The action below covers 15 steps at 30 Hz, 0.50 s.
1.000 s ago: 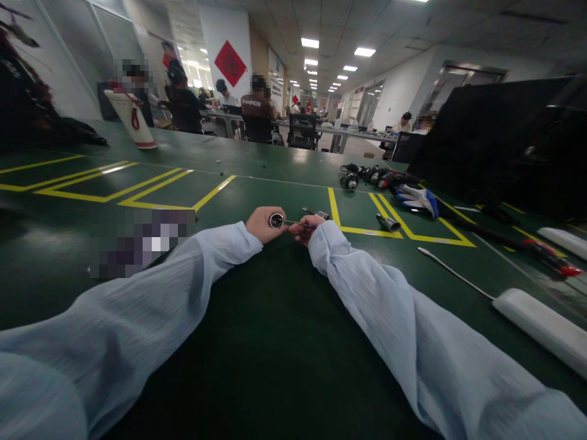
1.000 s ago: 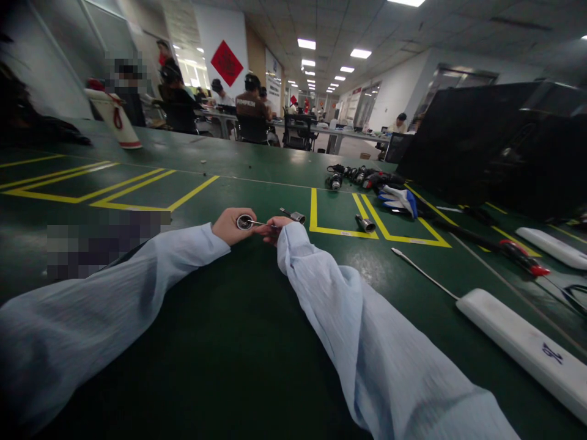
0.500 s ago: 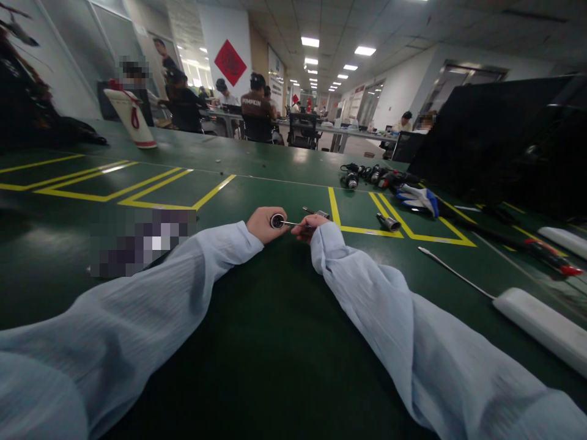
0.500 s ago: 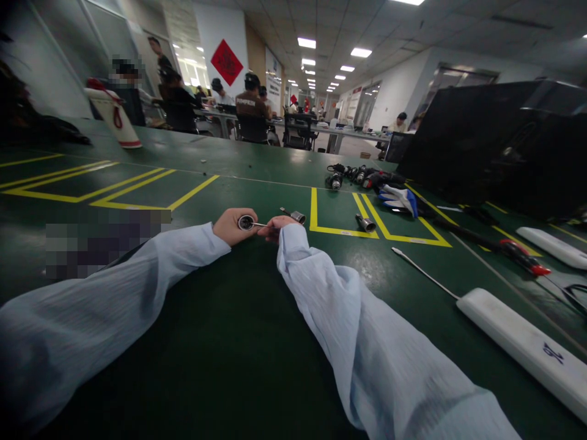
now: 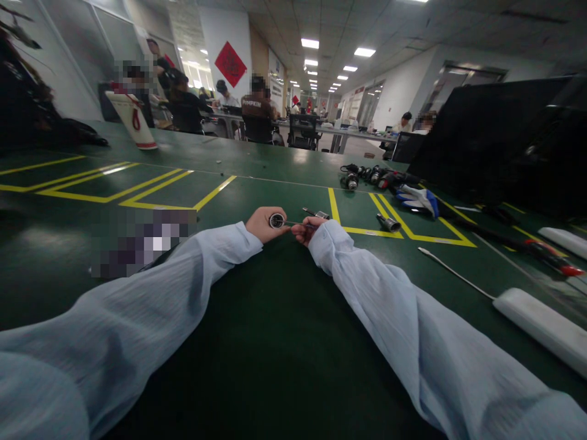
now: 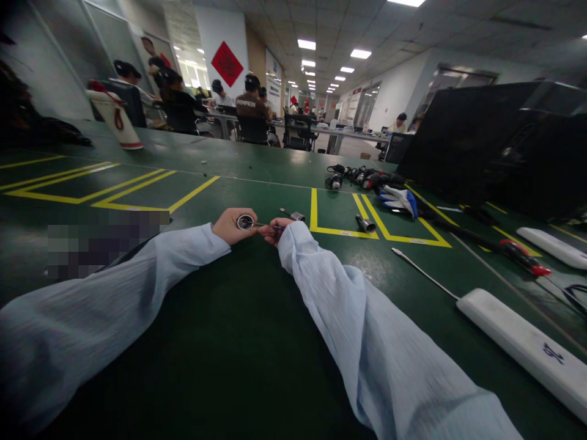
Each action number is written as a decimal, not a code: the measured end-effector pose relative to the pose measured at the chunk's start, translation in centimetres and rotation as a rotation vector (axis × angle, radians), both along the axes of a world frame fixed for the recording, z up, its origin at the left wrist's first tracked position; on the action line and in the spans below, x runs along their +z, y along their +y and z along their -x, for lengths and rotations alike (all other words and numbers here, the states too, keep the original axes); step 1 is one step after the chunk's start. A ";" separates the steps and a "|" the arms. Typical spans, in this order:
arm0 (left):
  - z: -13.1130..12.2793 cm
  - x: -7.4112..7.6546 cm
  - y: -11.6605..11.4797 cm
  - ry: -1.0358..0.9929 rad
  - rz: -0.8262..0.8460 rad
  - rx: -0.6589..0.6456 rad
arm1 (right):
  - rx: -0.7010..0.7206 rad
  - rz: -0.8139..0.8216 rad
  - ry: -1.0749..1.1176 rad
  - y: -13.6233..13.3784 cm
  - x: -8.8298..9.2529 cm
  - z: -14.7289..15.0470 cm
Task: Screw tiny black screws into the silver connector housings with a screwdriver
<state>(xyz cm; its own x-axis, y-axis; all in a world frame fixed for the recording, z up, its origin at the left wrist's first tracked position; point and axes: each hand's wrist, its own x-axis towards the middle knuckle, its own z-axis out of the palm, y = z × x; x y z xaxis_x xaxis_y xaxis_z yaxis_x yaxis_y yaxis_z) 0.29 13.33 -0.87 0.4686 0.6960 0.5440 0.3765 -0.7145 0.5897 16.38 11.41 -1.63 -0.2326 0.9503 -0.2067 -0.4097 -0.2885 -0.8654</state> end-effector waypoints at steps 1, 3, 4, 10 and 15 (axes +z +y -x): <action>0.0 0.0 0.0 0.006 0.001 -0.005 | 0.000 0.020 -0.006 0.0 0.1 0.2; 0.1 -0.1 0.0 0.014 0.002 -0.011 | 0.002 0.057 -0.020 0.0 0.3 0.4; 0.1 -0.1 0.0 0.016 0.000 -0.011 | 0.002 0.071 -0.023 0.0 0.4 0.5; 0.1 -0.2 0.1 0.030 0.000 -0.026 | 0.002 0.125 0.001 -0.1 0.9 0.2; 0.0 -0.1 -0.1 0.057 0.000 -0.014 | 0.026 0.119 0.069 -0.4 1.3 -0.6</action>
<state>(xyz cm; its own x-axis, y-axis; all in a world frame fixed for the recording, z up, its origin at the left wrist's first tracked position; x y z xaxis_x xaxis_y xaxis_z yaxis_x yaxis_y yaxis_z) 0.28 13.25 -0.92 0.5087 0.6892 0.5159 0.3992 -0.7198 0.5679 16.97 10.99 -0.36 -0.2745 0.9136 -0.3001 -0.4578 -0.3986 -0.7947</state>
